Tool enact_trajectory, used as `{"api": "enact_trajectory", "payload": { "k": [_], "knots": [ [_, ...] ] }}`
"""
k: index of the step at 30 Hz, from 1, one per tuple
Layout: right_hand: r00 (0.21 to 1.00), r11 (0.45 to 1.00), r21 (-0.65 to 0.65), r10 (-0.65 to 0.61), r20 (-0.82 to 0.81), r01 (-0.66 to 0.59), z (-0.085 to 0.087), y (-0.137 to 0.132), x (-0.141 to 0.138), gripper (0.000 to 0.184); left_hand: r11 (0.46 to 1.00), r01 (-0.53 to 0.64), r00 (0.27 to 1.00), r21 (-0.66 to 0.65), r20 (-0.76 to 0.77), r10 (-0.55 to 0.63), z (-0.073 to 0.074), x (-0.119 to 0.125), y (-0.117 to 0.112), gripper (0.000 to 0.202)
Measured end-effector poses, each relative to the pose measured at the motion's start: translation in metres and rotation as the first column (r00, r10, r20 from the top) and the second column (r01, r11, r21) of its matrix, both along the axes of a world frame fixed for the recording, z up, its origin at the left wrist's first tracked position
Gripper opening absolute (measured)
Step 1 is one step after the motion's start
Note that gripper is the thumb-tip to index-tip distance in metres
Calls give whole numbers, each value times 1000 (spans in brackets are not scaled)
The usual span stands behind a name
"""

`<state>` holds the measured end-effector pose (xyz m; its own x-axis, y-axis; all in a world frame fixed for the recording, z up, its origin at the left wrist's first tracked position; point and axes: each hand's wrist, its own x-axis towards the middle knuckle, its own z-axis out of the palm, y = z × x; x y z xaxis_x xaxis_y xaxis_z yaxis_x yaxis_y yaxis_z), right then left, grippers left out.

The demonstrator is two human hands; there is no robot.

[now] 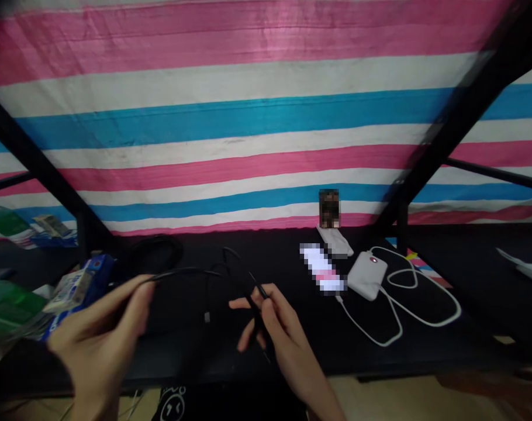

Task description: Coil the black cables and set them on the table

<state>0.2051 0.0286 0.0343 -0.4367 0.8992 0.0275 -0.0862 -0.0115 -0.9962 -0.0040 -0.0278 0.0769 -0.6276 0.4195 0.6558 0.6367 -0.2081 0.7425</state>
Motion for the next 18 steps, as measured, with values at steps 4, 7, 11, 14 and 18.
{"api": "enact_trajectory", "payload": {
  "k": [4, 7, 11, 14, 18],
  "knots": [
    [999, 993, 114, -42, 23, 39, 6, 2, -10, 49, 966, 223, 956, -134, -166, -243, -8, 12, 12, 11],
    [993, 993, 113, -51, 104, 39, 14, 0, -12, 52, 931, 323, 919, -170, -179, -351, -15, 14, 19, 8],
    [990, 988, 152, 6, 141, -27, 22, -5, -10, 20, 919, 369, 889, -141, -234, -393, -28, 10, 32, 25],
    [996, 977, 205, 43, 78, -59, 22, -4, -4, 22, 858, 492, 861, -148, -67, -505, -40, 8, 38, 76],
    [990, 962, 239, -110, -87, 128, 14, 2, 1, 29, 784, 587, 809, -201, 107, -578, -52, 16, 37, 73]
  ]
}}
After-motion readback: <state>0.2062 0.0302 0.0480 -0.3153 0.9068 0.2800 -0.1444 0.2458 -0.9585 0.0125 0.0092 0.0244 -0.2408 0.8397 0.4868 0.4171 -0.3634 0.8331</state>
